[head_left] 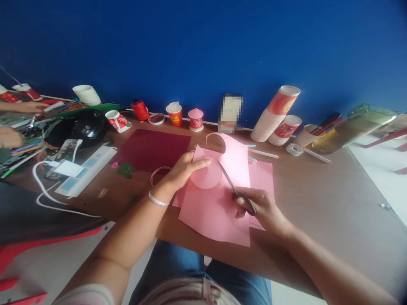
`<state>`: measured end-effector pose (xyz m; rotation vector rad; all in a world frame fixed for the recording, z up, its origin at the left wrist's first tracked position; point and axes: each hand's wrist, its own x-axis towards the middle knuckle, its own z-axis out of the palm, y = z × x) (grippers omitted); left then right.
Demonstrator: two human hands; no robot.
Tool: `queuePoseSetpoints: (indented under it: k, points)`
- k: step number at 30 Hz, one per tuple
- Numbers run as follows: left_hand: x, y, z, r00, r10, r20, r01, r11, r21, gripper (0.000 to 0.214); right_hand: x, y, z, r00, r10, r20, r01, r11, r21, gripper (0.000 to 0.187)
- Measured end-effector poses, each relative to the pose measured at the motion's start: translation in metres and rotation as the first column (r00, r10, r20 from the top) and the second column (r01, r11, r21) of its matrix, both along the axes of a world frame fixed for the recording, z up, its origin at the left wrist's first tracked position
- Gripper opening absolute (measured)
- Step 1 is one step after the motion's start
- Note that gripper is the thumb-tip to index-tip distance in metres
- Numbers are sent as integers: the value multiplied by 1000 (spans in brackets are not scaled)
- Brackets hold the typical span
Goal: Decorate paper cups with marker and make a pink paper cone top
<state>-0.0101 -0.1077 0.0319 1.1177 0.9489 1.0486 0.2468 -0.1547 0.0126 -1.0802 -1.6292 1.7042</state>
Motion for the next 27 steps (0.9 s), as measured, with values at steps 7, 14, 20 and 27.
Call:
queuePoseSetpoints:
  k: [7,14,20,27]
  points:
    - [2,-2,-1,995,88,-55,-85,996,41,27,1,0,-1,1000,-21,7,22,1000,-19,44]
    - [6,-2,-2,987,147,-58,-142,987,77,26,0,-1,0,1000,-20,12,20,1000,-7,44]
    - [6,-1,-5,991,131,-27,-129,988,90,24,0,-1,-1,999,-25,21,25,1000,-5,43]
    - [7,-1,-4,990,141,-6,-140,986,94,27,-2,-2,3,1000,-12,-14,12,1000,-27,39]
